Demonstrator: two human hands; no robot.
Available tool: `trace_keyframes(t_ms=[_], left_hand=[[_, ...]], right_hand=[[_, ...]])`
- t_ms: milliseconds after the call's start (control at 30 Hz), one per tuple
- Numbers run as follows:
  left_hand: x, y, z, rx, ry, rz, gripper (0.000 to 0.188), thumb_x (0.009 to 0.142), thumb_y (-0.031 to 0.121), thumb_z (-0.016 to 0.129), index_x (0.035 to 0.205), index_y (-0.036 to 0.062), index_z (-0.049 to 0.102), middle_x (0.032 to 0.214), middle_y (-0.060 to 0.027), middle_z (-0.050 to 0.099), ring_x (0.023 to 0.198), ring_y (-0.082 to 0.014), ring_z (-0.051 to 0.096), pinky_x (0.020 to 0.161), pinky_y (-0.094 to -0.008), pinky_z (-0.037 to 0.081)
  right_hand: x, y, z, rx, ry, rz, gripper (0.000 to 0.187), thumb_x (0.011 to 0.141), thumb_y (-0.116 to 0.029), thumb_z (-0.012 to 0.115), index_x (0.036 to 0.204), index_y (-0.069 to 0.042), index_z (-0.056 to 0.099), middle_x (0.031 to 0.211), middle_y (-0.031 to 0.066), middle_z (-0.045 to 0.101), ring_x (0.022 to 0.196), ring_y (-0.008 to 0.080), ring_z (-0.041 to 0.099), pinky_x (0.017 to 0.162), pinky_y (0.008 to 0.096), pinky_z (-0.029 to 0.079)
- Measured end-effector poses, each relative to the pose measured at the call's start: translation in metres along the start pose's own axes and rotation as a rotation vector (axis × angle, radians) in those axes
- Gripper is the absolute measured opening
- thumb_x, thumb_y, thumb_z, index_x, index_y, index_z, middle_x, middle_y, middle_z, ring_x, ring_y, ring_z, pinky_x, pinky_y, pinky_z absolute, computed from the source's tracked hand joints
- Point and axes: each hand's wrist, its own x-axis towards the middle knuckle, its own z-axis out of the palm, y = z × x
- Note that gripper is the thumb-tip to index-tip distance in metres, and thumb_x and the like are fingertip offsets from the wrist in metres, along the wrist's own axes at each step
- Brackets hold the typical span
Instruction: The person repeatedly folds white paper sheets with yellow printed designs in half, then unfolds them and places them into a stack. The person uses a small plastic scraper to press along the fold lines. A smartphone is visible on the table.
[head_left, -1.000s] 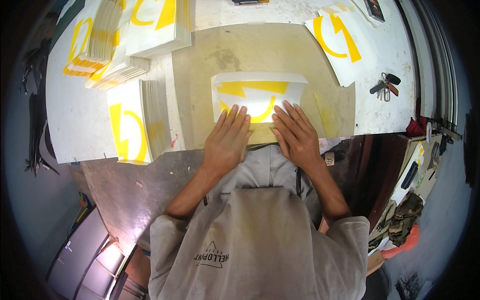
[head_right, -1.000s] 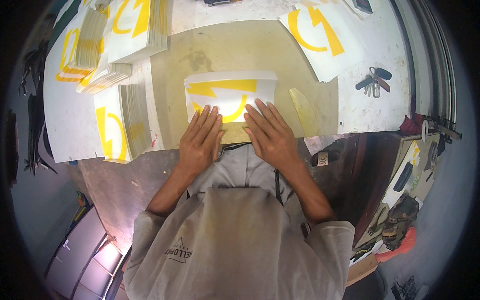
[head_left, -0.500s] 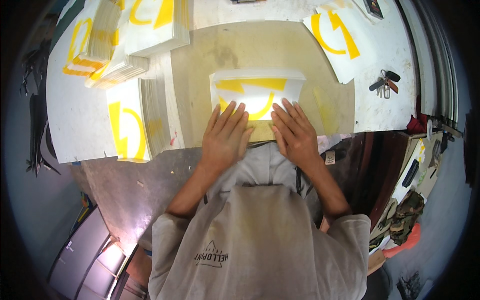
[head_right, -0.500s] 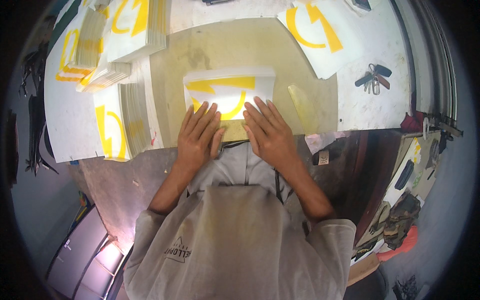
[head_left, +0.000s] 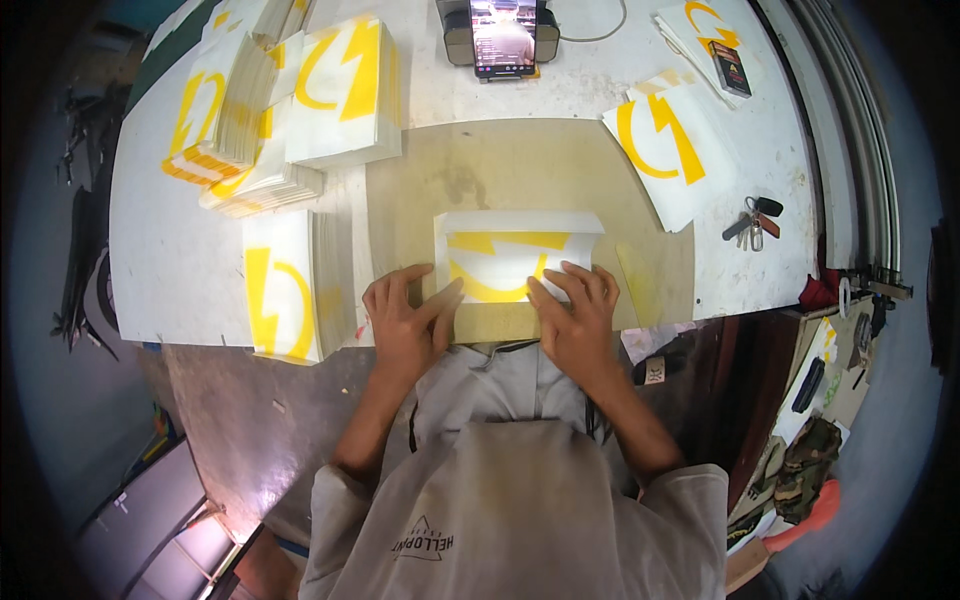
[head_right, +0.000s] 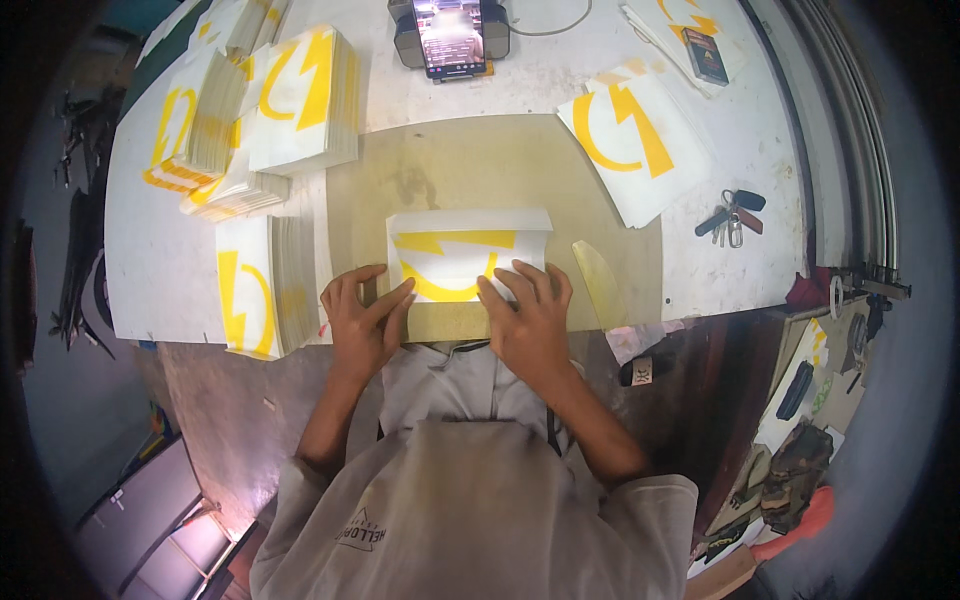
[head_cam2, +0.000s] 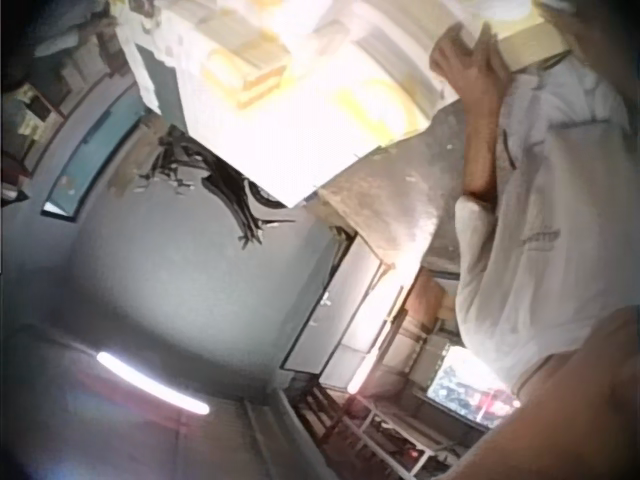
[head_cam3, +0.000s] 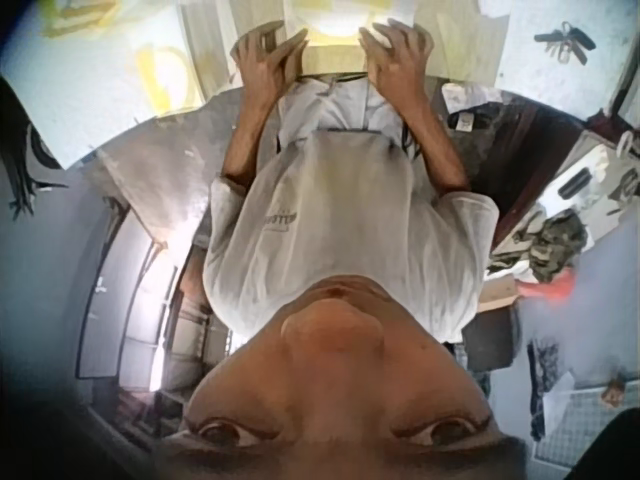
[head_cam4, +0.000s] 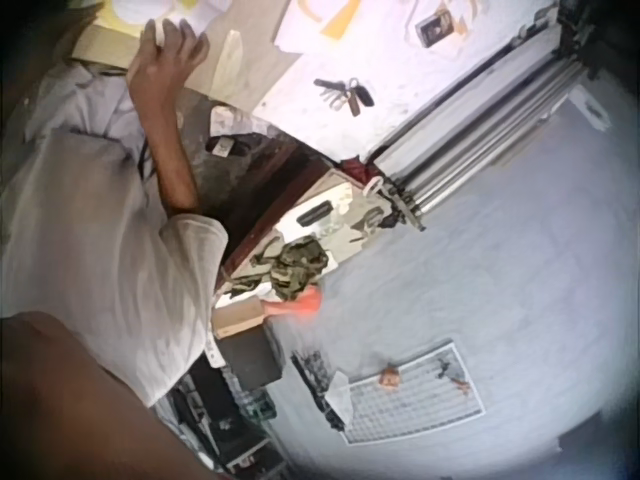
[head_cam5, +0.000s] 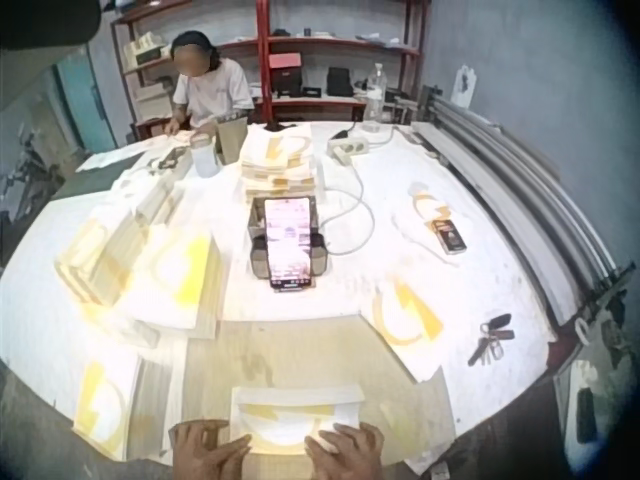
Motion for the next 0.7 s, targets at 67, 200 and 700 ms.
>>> trace_keyframes(t_ms=[67, 200, 700], left_hand=[[0.002, -0.001, -0.005, -0.014, -0.012, -0.035, 0.023, 0.086, 0.017, 0.084, 0.108, 0.0197, 0.087, 0.125, -0.0116, 0.066, 0.119, -0.0304, 0.056, 0.105, -0.0443, 0.035], [0.001, 0.0, -0.004, -0.003, -0.008, -0.049, 0.023, 0.085, 0.017, 0.084, 0.107, 0.0204, 0.087, 0.127, -0.0119, 0.066, 0.119, -0.0307, 0.056, 0.105, -0.0447, 0.035], [-0.014, 0.053, 0.029, -0.033, -0.17, 0.127, 0.043, 0.097, 0.017, 0.069, 0.138, 0.0044, 0.068, 0.153, -0.0155, 0.059, 0.142, -0.0338, 0.053, 0.119, -0.054, 0.037]], right_hand=[[0.007, -0.014, 0.005, 0.028, 0.009, 0.022, 0.031, 0.089, -0.018, 0.078, 0.12, -0.014, 0.078, 0.122, 0.0095, 0.064, 0.123, 0.031, 0.058, 0.11, 0.0622, 0.034], [0.008, -0.02, 0.016, 0.016, 0.054, 0.049, 0.032, 0.088, -0.021, 0.079, 0.12, -0.021, 0.079, 0.119, 0.0087, 0.061, 0.12, 0.0304, 0.057, 0.11, 0.0611, 0.032], [0.018, 0.0, -0.042, -0.065, 0.034, 0.163, 0.034, 0.085, -0.015, 0.083, 0.119, -0.015, 0.079, 0.121, 0.0087, 0.064, 0.117, 0.0329, 0.058, 0.113, 0.0616, 0.03]])
